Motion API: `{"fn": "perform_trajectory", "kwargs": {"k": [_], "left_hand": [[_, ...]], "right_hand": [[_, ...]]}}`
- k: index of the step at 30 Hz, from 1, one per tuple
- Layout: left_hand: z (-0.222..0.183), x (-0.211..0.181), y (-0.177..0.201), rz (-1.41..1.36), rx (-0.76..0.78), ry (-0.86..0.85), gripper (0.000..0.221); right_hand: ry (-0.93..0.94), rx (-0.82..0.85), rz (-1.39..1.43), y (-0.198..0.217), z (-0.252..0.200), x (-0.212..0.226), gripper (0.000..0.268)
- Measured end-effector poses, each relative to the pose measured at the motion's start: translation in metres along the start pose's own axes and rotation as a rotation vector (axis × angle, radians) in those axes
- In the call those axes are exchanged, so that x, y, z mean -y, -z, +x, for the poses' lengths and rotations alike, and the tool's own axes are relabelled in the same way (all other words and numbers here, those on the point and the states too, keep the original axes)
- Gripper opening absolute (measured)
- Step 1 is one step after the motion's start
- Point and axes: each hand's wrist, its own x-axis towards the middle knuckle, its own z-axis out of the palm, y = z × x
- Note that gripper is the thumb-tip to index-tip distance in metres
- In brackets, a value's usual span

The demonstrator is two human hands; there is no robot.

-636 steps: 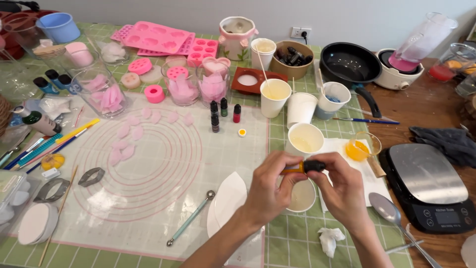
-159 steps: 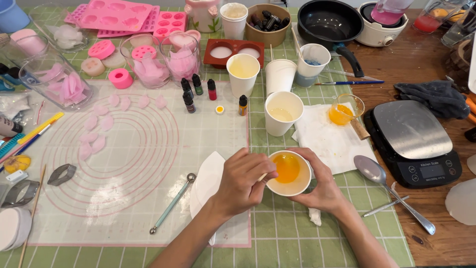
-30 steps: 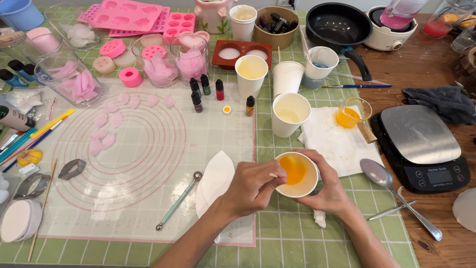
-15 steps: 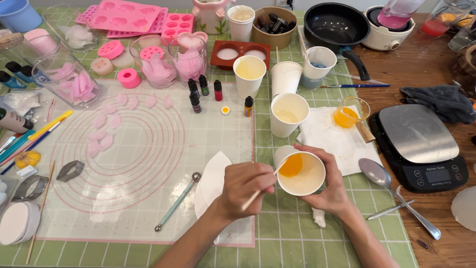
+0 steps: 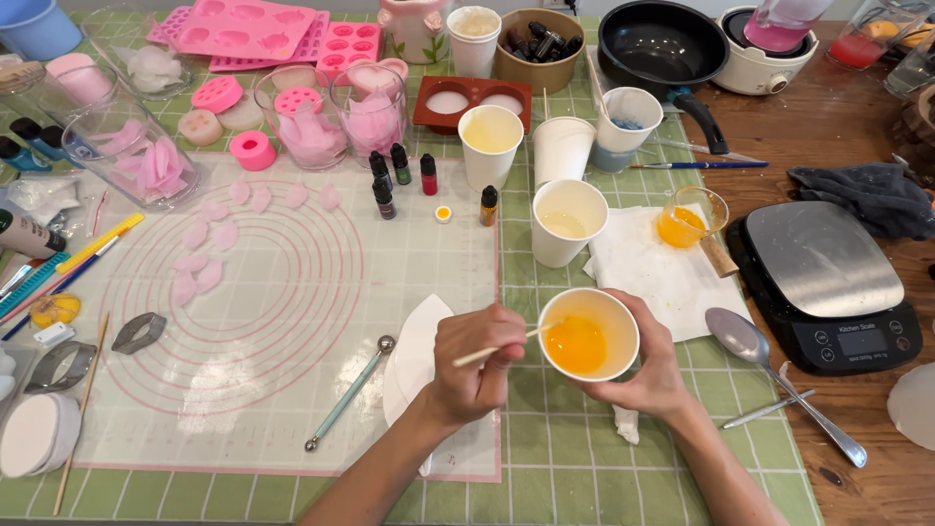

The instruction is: Mixing fragrance and dye into liquid wax and pouring it into cups for candle making.

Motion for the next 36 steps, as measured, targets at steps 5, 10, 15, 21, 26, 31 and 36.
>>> {"fn": "perform_trajectory", "kwargs": {"k": [5,10,15,21,26,31,36], "left_hand": [[-0.005,0.003,-0.003,-0.072,-0.055,0.033,0.013],[0.005,-0.005,-0.002,0.013,0.043,-0.014,0.011],[0.005,-0.008,-0.008,-0.069,0.149,0.122,0.009],[0.008,-0.011,-0.002,-0.013,0.067,0.035,0.008],[0.001,-0.007,-0.002,-0.072,0.098,0.025,0.009],[-0.014,0.006,-0.004,-0.321,0.169,0.215,0.016],[-0.021,0.018,-0.003,-0.354,-0.141,0.419,0.027]], "right_hand": [[0.057,0.008,-0.087,0.002,0.005,0.006,0.092],[0.127,0.015,-0.126,0.003,0.005,0.004,0.095],[0.124,0.02,-0.118,0.002,0.005,0.004,0.092],[0.084,0.037,-0.083,0.0,0.006,0.006,0.092],[0.054,0.018,-0.117,0.0,0.006,0.005,0.092],[-0.026,-0.011,-0.167,-0.003,0.013,0.012,0.092],[-0.062,-0.033,-0.062,-0.003,0.014,0.013,0.089]]}}
